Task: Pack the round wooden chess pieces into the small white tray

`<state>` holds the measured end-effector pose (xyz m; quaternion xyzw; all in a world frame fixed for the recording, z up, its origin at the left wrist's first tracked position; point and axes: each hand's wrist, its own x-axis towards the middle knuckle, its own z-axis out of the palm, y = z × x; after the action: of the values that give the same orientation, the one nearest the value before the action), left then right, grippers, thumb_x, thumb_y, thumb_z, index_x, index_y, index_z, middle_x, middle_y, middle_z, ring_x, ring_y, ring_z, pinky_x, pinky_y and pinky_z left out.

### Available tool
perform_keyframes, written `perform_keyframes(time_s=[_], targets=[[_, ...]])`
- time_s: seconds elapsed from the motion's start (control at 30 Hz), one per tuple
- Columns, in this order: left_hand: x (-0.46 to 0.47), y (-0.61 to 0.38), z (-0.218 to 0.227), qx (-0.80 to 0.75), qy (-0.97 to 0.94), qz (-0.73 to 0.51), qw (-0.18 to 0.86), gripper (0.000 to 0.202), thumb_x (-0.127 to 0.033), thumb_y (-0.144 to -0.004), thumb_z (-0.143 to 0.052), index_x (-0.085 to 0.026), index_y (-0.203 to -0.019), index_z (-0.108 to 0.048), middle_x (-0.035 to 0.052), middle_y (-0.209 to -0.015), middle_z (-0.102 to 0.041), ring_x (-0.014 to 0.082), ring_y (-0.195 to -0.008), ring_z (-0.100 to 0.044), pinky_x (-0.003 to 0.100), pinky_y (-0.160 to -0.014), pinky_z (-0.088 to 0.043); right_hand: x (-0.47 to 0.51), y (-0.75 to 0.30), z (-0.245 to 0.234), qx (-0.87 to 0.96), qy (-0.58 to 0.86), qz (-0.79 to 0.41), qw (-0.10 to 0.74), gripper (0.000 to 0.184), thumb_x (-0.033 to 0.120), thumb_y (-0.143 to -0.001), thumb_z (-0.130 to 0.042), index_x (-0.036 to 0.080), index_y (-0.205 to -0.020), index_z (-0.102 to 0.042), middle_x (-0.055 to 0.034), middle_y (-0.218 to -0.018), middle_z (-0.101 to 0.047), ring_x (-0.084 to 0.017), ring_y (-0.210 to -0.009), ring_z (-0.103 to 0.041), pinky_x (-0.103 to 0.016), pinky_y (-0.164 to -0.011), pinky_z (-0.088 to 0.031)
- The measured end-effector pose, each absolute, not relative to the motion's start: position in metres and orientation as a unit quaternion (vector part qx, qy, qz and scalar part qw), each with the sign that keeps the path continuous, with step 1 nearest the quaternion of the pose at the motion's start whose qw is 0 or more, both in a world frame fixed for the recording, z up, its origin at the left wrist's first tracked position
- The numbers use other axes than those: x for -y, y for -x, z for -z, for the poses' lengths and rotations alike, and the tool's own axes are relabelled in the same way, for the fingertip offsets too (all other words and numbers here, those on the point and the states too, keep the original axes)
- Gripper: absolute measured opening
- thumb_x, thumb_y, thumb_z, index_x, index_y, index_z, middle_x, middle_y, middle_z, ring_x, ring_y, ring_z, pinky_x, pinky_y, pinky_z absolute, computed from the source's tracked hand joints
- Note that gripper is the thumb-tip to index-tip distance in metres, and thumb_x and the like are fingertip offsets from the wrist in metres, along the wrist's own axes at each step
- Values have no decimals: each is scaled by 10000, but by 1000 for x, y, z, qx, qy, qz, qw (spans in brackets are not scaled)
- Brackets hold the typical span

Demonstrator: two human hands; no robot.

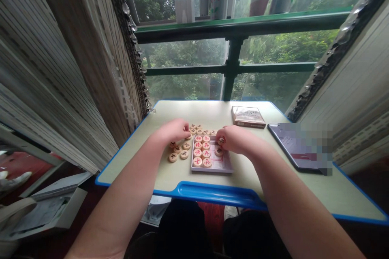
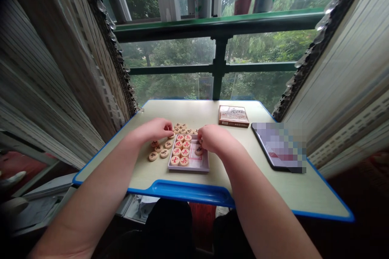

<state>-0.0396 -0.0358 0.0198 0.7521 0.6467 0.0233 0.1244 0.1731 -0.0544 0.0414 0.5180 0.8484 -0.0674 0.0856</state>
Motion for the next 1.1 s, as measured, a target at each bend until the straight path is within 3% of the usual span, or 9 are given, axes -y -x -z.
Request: perform_keyframes(time_s=[0.47,0.7,0.97,1.1], targets=[[38,37,-21,-659,-743,-6,115,236,-351,-730,-519,-209,-852,-663,40,-865,-695,171,-729,-601,229,-553,-393,54,-173,-40,-844,-527,57,85,259,211,-720,-548,209,-943,-680,-99,-893,-688,-229,-717,-615,-260,-506,-359],[41,36,-23,-671,-733,-11,106,277,-396,-762,-481,-198,-834,-662,45,-831,-695,157,-658,-586,228,-534,-378,59,-175,-50,-849,-519,94,31,301,201,-715,-565,205,-999,-662,-74,-914,-683,-172,-701,-598,-231,-531,-367],[39,34,-21,-670,-737,6,86,304,-451,-759,-475,-201,-794,-646,49,-801,-685,169,-643,-580,245,-505,-347,61,-179,-47,-880,-446,141,83,289,207,-652,-588,221,-932,-658,-30,-833,-668,-148,-648,-558,-224,-499,-340],[40,34,-23,-679,-726,8,109,299,-447,-769,-474,-207,-820,-645,35,-793,-685,144,-544,-564,247,-483,-346,63,-180,-52,-877,-451,144,82,316,215,-651,-616,233,-965,-650,-30,-853,-664,-155,-677,-569,-220,-511,-346]])
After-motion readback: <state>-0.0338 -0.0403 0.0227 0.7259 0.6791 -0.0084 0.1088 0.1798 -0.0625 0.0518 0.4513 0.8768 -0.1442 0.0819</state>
